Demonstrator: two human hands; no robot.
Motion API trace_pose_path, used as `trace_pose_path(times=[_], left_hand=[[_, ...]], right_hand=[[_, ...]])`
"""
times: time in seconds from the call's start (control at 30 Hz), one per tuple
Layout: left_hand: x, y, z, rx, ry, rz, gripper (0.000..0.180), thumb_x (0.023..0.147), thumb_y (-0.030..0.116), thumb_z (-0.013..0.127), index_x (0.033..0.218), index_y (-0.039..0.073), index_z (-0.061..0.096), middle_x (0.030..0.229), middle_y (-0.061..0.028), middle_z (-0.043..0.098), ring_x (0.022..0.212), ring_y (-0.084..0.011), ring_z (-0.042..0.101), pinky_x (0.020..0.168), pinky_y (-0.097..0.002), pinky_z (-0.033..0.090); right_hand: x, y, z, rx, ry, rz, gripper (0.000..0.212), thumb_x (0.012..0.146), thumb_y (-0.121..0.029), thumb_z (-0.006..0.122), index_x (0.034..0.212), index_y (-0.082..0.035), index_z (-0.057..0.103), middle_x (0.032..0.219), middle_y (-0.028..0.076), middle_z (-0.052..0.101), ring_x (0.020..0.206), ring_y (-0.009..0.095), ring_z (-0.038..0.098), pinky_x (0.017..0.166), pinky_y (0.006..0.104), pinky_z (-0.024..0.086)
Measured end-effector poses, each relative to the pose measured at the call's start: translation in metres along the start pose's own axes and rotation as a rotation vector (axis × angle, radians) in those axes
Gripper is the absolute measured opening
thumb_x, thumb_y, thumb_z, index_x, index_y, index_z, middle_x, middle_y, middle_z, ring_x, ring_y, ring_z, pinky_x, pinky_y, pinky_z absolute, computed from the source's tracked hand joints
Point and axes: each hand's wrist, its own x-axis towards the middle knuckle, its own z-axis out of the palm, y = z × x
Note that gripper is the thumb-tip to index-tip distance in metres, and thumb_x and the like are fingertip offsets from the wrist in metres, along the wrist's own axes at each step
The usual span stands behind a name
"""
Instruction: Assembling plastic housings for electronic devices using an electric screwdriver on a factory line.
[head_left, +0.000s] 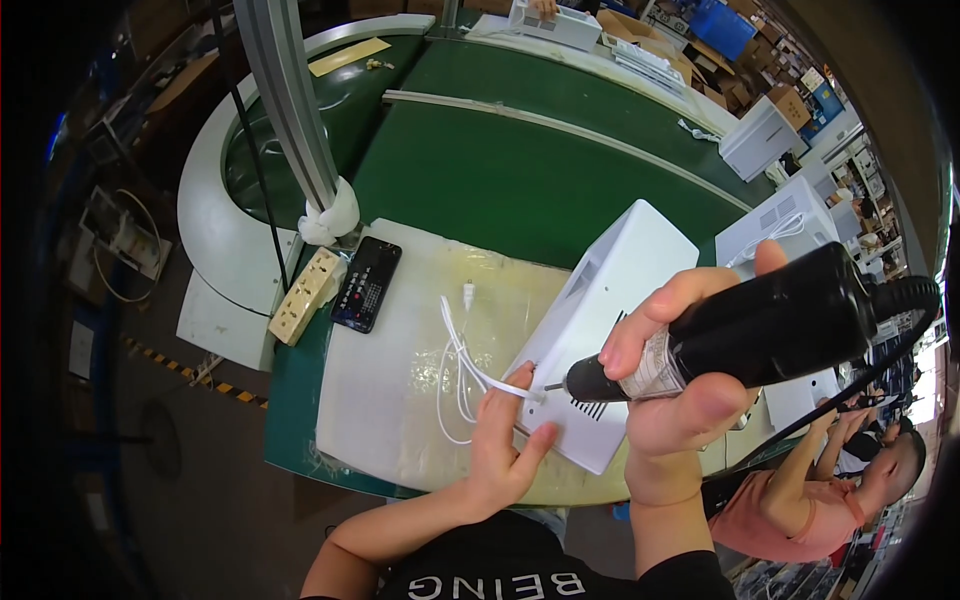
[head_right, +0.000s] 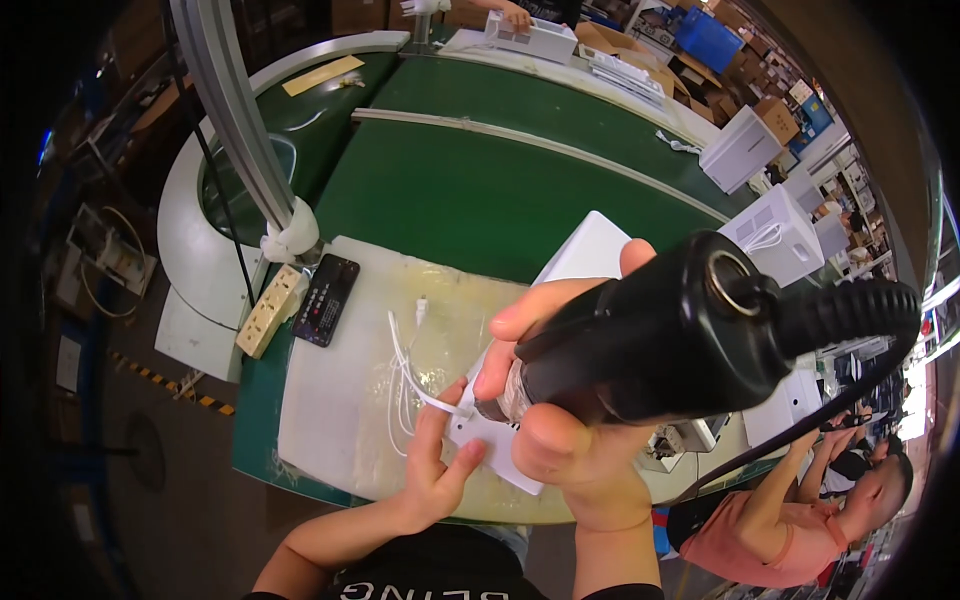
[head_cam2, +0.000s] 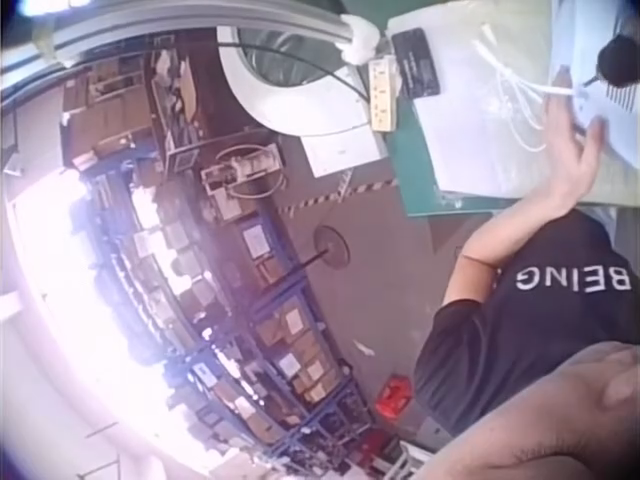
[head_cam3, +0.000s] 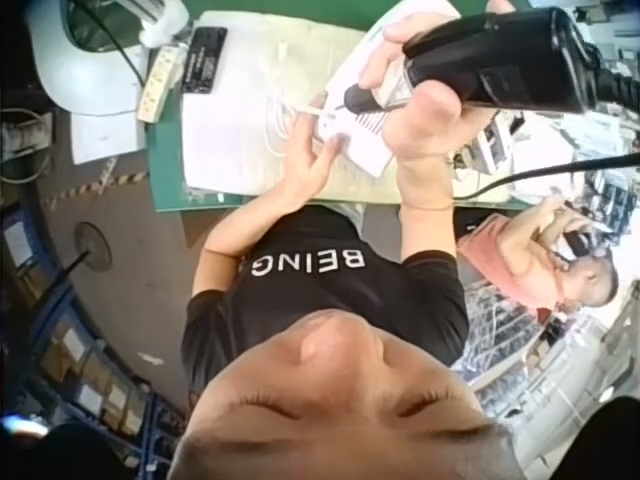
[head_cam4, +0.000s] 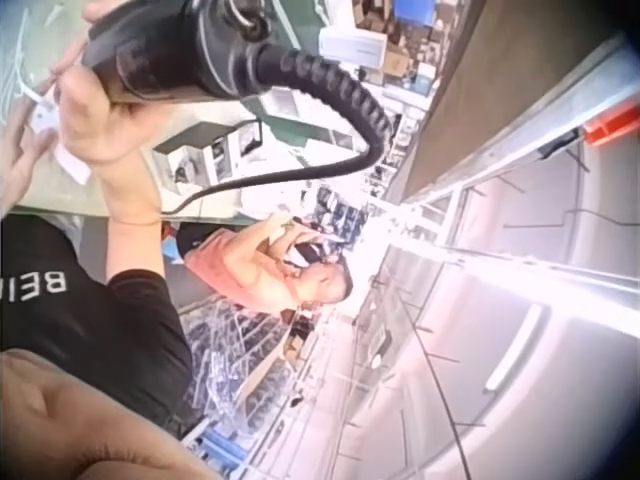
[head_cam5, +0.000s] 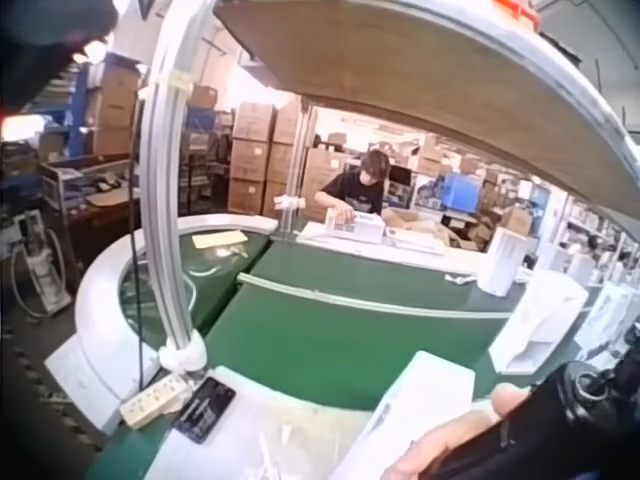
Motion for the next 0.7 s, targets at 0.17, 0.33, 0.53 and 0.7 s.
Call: trace_pose_path(times=[0.17,0.33,0.53,0.7], left_hand=[[-0.003,-0.004,0.004,-0.041,0.008,0.003,0.057,0.085,0.015,0.06,0.133,-0.005,0.037,0.132,-0.0216,0.045,0.118,-0.0357,0.045,0.1,-0.0403,0.034],[-0.007,-0.011,0.009,-0.092,-0.014,0.007,0.056,0.087,0.015,0.057,0.134,-0.006,0.035,0.13,-0.0227,0.044,0.118,-0.0346,0.045,0.099,-0.0395,0.034],[-0.006,-0.012,0.008,-0.137,-0.059,-0.021,0.058,0.088,0.016,0.056,0.135,-0.006,0.032,0.131,-0.0207,0.042,0.119,-0.0294,0.043,0.102,-0.0379,0.032],[-0.004,-0.013,0.015,-0.279,-0.042,-0.147,0.061,0.088,0.018,0.055,0.137,-0.005,0.029,0.134,-0.0168,0.041,0.122,-0.0248,0.041,0.104,-0.0372,0.03]], right_hand=[[0.0,0.006,-0.004,0.062,-0.053,-0.02,0.09,0.083,-0.06,0.055,0.141,-0.003,0.017,0.088,0.011,0.054,0.05,0.014,0.053,0.048,0.0244,0.048],[0.003,0.0,-0.014,0.05,-0.027,-0.139,0.083,0.085,-0.055,0.057,0.137,-0.001,0.02,0.093,0.016,0.058,0.051,0.014,0.055,0.048,0.0237,0.046],[-0.022,-0.039,-0.12,-0.273,0.398,-0.307,0.065,0.095,-0.047,0.042,0.134,0.001,0.024,0.101,0.017,0.057,0.052,0.017,0.052,0.05,0.0261,0.047],[-0.069,0.001,-0.228,-0.758,0.739,-0.376,0.032,0.095,-0.022,0.045,0.111,0.004,0.036,0.096,0.016,0.054,0.053,0.018,0.055,0.05,0.0288,0.046]])
